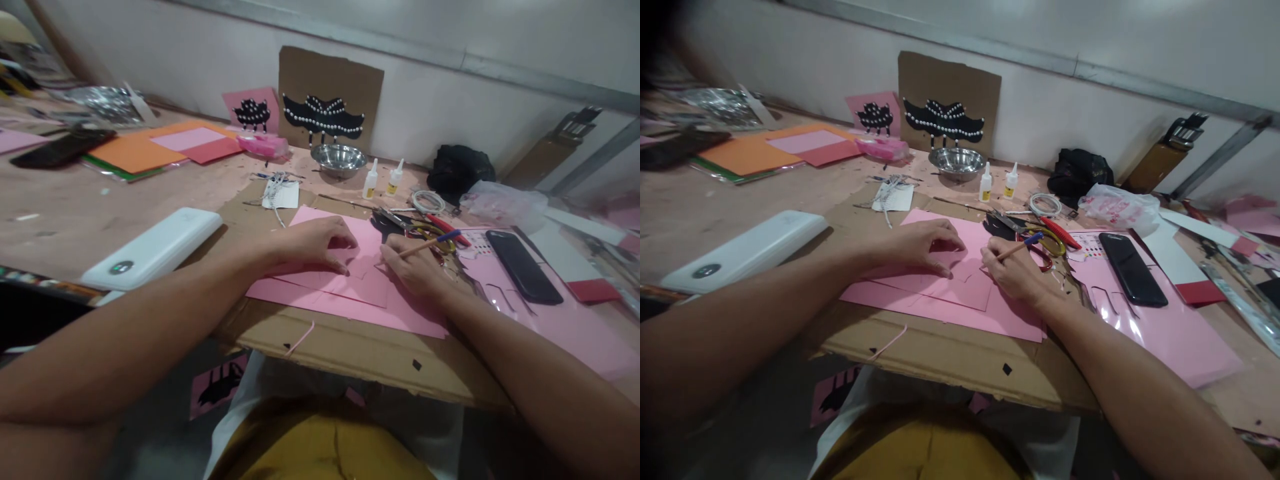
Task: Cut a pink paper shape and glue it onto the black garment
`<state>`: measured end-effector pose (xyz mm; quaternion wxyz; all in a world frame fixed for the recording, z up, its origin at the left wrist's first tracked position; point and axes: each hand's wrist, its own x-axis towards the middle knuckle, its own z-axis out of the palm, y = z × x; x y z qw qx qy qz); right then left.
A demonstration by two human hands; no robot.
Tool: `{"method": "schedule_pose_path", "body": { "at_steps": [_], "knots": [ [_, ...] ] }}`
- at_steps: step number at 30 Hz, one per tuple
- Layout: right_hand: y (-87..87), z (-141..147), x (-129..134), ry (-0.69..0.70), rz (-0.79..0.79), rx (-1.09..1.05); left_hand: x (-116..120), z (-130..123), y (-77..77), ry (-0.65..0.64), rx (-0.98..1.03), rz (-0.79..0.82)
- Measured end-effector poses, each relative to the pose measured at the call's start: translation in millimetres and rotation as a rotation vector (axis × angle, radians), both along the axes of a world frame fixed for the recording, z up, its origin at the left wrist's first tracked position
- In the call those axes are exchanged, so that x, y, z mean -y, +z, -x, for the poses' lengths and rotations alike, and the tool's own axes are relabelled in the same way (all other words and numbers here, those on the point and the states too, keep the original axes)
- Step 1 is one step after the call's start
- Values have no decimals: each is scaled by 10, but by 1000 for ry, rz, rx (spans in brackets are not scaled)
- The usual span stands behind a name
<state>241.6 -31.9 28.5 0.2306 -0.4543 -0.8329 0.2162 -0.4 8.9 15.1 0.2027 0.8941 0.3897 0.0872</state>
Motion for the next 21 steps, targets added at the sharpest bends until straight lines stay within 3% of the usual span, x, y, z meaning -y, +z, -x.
{"method": "schedule_pose_path", "body": {
  "at_steps": [13,21],
  "knots": [
    [3,18,36,-28,-1,-29,24,3,29,6,-11,16],
    [26,49,58,-50,10,1,-37,22,-41,-22,17,9]
  ]
}}
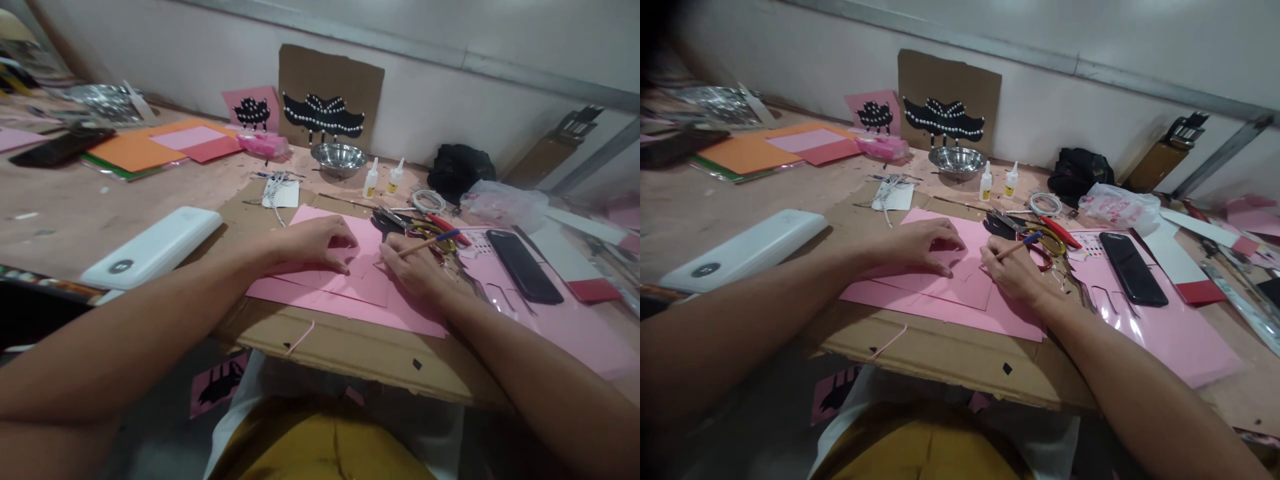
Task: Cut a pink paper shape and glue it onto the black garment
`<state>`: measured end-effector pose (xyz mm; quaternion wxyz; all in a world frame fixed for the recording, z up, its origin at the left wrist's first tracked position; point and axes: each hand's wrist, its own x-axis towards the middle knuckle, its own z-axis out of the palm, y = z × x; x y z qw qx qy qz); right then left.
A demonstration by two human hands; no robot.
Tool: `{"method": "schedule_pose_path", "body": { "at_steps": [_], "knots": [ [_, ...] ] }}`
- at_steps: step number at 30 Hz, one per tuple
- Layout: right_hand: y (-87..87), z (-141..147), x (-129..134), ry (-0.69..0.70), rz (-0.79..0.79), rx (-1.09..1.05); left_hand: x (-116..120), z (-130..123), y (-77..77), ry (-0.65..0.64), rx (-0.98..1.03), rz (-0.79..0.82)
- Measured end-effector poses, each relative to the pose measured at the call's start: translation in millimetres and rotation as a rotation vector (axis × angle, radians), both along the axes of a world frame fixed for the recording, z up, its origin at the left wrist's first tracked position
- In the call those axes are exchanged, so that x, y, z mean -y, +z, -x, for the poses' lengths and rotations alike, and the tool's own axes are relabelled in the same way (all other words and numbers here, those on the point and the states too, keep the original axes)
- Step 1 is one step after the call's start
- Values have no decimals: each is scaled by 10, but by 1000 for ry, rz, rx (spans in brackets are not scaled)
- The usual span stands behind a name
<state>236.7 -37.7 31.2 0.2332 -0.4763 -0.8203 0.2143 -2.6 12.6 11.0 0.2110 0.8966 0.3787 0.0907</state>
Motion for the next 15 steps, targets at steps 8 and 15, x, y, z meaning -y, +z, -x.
{"method": "schedule_pose_path", "body": {
  "at_steps": [8,15],
  "knots": [
    [27,33,9,14,18,36,17,-9,16,8,-11,-15],
    [42,70,18,33,4,52,28,-16,25,15,-6,-20]
  ]
}}
